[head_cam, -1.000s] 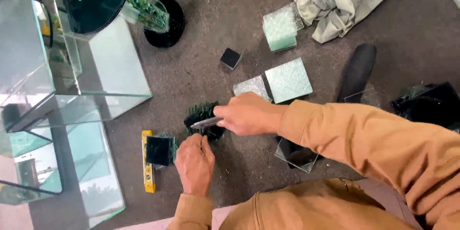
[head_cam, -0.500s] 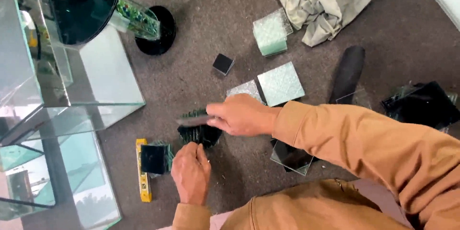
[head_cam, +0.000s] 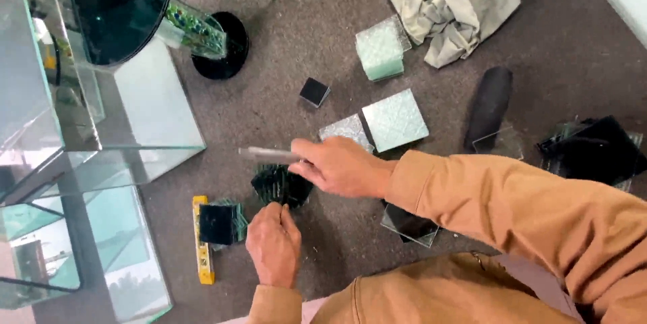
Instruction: The person uses a utility knife to score and snap small square glass tiles on a workbench. They repeatedly align the knife along tile edges, apply pressure to create a score line, and then break the tiles into smaller pieces. The process is repeated for multiple tiles throughout the clip.
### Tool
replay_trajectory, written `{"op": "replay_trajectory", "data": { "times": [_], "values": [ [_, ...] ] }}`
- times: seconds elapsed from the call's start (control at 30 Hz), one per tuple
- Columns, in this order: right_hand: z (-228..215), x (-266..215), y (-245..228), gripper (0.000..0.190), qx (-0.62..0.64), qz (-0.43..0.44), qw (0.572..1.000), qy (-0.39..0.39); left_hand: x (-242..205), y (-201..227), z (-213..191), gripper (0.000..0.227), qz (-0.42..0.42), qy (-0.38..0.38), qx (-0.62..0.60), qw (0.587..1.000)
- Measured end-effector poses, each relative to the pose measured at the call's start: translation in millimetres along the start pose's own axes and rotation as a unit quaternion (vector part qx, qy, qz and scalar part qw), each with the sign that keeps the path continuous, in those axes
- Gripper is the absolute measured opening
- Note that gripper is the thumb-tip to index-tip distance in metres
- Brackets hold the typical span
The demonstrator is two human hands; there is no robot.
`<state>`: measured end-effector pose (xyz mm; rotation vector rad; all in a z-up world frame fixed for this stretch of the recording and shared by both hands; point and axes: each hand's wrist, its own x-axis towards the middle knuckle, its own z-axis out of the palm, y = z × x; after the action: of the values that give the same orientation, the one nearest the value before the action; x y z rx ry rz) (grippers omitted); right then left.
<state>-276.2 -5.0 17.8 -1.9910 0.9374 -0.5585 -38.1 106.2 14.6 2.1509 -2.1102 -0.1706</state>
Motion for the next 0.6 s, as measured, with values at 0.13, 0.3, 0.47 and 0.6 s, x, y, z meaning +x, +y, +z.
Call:
{"op": "replay_trajectory", "data": {
  "times": [0.13, 0.3, 0.47, 0.6],
  "values": [
    [-2.1, 2.4, -7.8, 0.031, -0.093, 0.045, 0.987, -0.125, -2.3, -3.8, -0.5, 0.038, 0.034, 0.027, -0.020, 0.999],
    [8.4, -5.9, -0.3, 0.028, -0.056, 0.004, 0.998, -0.005, -9.8, -4.8, 0.8, 0.035, 0.024, 0.039, -0.021, 0.999],
    [7.3, -15.3, 9.6, 0.023, -0.005, -0.002, 0.997, 0.074, -12.0, -5.4, 21.2, 0.037, 0.018, 0.034, -0.014, 0.999],
    [8.1, -21.5, 4.6, 0.019, -0.065, 0.057, 0.991, -0.105, -14.5, -3.0, 26.7, 0.035, 0.032, 0.055, -0.016, 0.998]
  ]
}}
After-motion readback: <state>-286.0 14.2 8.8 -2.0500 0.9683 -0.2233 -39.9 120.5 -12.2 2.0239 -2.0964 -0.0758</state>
